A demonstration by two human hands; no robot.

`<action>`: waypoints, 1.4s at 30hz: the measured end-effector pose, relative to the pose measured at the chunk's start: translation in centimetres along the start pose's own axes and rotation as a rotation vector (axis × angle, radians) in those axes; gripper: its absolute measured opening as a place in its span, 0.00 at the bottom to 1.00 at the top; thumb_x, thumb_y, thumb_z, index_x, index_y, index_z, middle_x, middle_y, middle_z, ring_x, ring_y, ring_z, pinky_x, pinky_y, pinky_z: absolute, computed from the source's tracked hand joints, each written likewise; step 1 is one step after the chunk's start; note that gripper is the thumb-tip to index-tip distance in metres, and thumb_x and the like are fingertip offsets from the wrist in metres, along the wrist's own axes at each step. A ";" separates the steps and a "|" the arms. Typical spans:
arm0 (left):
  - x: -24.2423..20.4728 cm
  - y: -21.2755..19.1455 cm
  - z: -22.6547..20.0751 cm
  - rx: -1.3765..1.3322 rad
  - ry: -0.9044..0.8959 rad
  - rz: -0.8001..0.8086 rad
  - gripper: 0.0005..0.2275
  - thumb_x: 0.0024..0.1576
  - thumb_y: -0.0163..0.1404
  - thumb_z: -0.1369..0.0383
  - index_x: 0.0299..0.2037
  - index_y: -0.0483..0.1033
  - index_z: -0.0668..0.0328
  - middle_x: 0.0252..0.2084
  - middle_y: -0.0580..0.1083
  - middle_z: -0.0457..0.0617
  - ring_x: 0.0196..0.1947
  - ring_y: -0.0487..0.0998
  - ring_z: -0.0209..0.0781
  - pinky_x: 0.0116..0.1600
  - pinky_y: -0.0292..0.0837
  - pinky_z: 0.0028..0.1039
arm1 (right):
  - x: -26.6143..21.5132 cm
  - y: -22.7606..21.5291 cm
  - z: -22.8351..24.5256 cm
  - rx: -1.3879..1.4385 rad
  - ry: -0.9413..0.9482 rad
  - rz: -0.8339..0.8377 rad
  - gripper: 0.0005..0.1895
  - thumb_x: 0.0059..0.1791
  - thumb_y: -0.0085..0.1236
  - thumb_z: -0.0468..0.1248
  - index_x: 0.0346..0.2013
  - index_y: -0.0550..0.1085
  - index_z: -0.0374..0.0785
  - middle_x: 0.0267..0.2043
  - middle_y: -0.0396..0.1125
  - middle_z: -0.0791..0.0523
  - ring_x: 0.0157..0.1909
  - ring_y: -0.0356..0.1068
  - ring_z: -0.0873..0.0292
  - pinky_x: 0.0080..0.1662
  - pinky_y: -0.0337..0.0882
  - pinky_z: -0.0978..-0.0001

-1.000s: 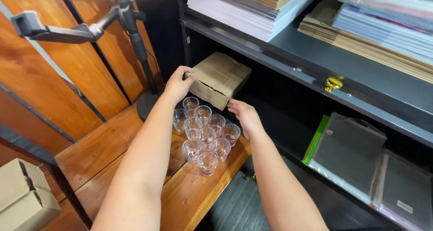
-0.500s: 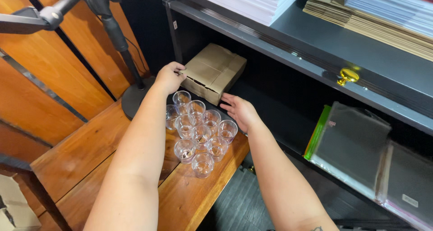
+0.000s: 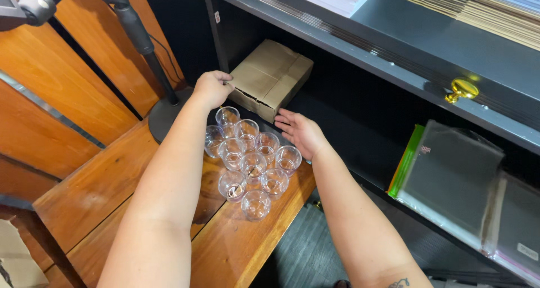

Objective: The person unpacks a cardboard box containing small clear glasses. They remove each glass individually from the cardboard dividers and place them on a wooden bench. After emptying the box, the person arranges the glasses on a nearby shelf.

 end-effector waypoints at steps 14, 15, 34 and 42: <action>-9.1 -4.8 -5.5 0.000 0.125 -0.161 0.13 0.57 0.59 0.63 0.52 0.81 0.53 0.53 0.76 0.53 0.59 0.78 0.48 0.62 0.73 0.39 | -3.8 -1.2 1.2 -0.064 -0.061 -0.144 0.29 0.56 0.38 0.41 0.73 0.62 0.37 0.74 0.58 0.44 0.77 0.54 0.45 0.74 0.44 0.40; -11.4 -5.6 -6.5 -0.059 0.180 -0.202 0.12 0.58 0.59 0.64 0.50 0.81 0.54 0.52 0.76 0.52 0.59 0.77 0.49 0.63 0.72 0.40 | -5.3 -1.1 1.9 -0.048 -0.097 -0.199 0.29 0.56 0.37 0.39 0.72 0.63 0.35 0.74 0.58 0.41 0.77 0.54 0.43 0.74 0.45 0.40; -40.1 -2.7 -1.5 -0.687 -0.056 -0.568 0.18 0.58 0.58 0.70 0.58 0.74 0.63 0.50 0.72 0.52 0.54 0.70 0.42 0.65 0.63 0.35 | -20.1 3.5 -8.8 0.010 -0.489 -0.506 0.27 0.45 0.49 0.20 0.56 0.60 0.41 0.35 0.67 0.55 0.36 0.68 0.66 0.40 0.76 0.83; -39.6 6.3 3.3 -0.704 -0.037 -0.419 0.18 0.55 0.61 0.73 0.55 0.75 0.63 0.52 0.76 0.60 0.52 0.79 0.49 0.60 0.71 0.39 | -22.5 7.7 -12.7 -0.346 -0.369 -0.329 0.28 0.43 0.67 0.27 0.57 0.69 0.39 0.52 0.71 0.50 0.55 0.76 0.56 0.55 0.77 0.68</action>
Point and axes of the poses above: each hand's wrist, its own x-axis towards the middle knuckle, its own y-axis out of the palm, z = x × y, the point moved 1 cm from there along x, towards the middle knuckle
